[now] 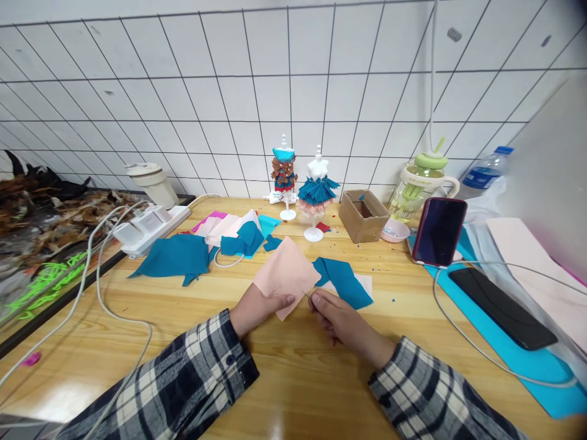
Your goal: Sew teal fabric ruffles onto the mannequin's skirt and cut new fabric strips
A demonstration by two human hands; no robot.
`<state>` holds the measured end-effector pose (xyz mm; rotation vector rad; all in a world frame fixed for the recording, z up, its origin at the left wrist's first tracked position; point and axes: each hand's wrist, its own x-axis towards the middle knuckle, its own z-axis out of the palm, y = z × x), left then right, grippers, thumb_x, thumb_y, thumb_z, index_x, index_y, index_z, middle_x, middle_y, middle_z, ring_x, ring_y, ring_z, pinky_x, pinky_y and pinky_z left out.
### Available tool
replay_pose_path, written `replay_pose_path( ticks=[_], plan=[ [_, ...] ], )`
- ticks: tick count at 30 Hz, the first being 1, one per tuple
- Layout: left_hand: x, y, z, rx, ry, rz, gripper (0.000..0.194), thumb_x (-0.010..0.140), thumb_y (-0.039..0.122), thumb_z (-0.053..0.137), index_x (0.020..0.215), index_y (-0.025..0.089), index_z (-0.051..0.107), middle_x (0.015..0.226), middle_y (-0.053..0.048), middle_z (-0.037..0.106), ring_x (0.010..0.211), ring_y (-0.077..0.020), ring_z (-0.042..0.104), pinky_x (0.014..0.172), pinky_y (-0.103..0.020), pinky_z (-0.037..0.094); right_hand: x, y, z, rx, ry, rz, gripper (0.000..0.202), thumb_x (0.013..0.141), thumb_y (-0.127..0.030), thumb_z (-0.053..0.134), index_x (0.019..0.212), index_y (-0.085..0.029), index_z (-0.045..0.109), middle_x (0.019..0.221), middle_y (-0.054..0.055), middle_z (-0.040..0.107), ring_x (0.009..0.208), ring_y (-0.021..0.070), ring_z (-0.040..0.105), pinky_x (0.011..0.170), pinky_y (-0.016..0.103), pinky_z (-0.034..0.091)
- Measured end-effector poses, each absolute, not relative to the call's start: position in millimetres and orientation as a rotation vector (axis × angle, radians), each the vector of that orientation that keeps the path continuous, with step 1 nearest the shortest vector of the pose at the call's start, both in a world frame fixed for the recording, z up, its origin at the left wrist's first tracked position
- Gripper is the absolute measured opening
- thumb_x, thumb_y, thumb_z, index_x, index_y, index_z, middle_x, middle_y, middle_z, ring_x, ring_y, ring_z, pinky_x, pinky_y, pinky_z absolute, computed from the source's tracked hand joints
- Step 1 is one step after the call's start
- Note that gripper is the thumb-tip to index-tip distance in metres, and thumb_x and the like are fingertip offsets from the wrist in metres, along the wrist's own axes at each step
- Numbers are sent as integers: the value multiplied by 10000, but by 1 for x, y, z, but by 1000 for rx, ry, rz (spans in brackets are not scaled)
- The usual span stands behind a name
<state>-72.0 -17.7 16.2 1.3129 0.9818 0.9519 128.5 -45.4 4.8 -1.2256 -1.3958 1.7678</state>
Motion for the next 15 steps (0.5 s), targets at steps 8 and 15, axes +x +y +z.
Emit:
replay_pose_path(
  ticks=[8, 15],
  plan=[
    [-73, -19, 21, 1325, 923, 893, 825, 698, 342, 772, 1399, 182, 368, 1363, -127, 542, 1260, -298, 501, 1094, -472, 368, 129, -44, 7, -1235, -1393, 1807, 407, 843, -634, 434, 797, -230, 439, 559, -72, 325, 442, 81, 302, 342, 169, 313],
    [-70, -21, 25, 1277, 946, 908, 838, 668, 336, 793, 1385, 174, 390, 1334, -138, 566, 1238, -316, 520, 1076, -494, 383, 132, -43, 5, -1199, -1425, 1797, 388, 867, -610, 414, 803, -228, 444, 565, -70, 330, 453, 81, 300, 343, 156, 310]
  ],
)
